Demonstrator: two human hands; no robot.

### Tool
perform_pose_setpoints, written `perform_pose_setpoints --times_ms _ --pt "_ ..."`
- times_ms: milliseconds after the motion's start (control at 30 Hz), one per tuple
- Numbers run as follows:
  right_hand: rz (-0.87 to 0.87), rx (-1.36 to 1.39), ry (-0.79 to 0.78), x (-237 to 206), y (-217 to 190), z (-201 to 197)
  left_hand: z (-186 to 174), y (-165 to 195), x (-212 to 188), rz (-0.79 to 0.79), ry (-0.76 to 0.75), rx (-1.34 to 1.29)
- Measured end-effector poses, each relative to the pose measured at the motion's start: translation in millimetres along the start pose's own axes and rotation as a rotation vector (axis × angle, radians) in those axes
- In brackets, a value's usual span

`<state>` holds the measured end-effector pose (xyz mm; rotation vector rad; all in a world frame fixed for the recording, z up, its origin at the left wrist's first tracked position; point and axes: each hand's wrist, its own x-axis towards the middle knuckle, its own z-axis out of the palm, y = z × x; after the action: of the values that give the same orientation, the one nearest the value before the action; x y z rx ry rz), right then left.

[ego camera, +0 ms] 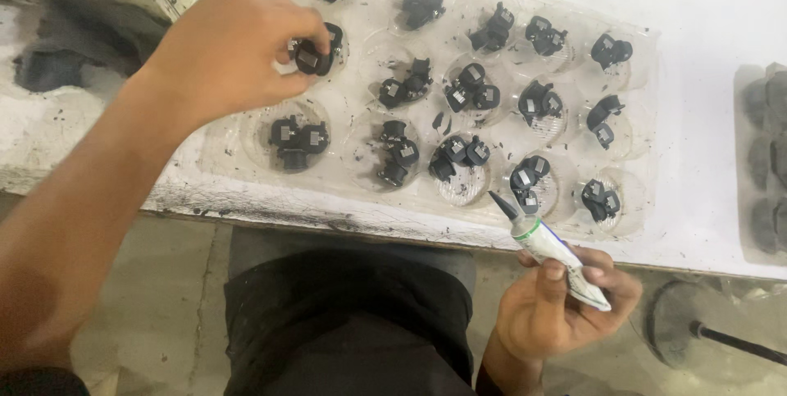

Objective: The person holds a small black plastic component in one hand and a glue tube in the other, squeezing adhesive onto each component, then places the treated component into a plastic tray and picks up the next one, repeating this cycle across the tray of parts.

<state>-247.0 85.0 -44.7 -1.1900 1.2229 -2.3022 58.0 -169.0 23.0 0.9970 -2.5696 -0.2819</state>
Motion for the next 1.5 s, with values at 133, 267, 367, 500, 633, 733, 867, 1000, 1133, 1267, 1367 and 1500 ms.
perform_pose_setpoints --times_ms 133,267,367,500,633,733,867,1000,1133,1267,1367,1500 --pt "0.337 0.267 -0.006 3.6 -0.6 10.7 15.3 32.7 -51.9 -0.088 0.378 -0.845" --pt "0.458 0.31 -0.162 -6.2 14.7 30.2 61.5 78.8 -79.3 -0.346 0.58 -1.467" --pt "0.38 0.25 -0.306 -14.4 38.9 46.9 84.8 89.3 -75.0 -0.498 0.605 -1.497" --pt "0.239 0.114 -0.349 -1.2 71.4 61.4 87.2 74.4 -53.6 -0.536 0.539 -1.307" --pt "0.159 0.096 -0.252 31.8 86.6 73.1 68.4 45.6 -7.3 -0.502 0.538 -1.162" --pt "0.094 0.065 -0.251 54.0 84.3 81.4 53.8 45.7 17.6 -0.431 0.522 -1.212" --pt "0.01 0.021 -0.252 64.6 75.0 84.4 46.3 68.5 17.9 -0.408 0.494 -1.207" --pt "-0.019 0.026 -0.269 64.9 70.8 81.6 47.4 86.4 14.0 -0.294 0.578 -1.258" --pt "-0.152 0.004 -0.259 60.2 70.2 81.8 49.3 98.1 7.8 -0.313 0.529 -1.237" --pt "-0.19 -0.04 -0.259 59.5 67.1 82.1 51.0 103.5 4.8 -0.309 0.539 -1.236" --pt "-0.222 -0.155 -0.304 60.6 62.1 80.9 53.0 103.7 3.4 -0.281 0.554 -1.269" --pt "-0.265 -0.177 -0.367 64.8 57.0 81.4 55.9 105.1 2.1 -0.293 0.531 -1.206"
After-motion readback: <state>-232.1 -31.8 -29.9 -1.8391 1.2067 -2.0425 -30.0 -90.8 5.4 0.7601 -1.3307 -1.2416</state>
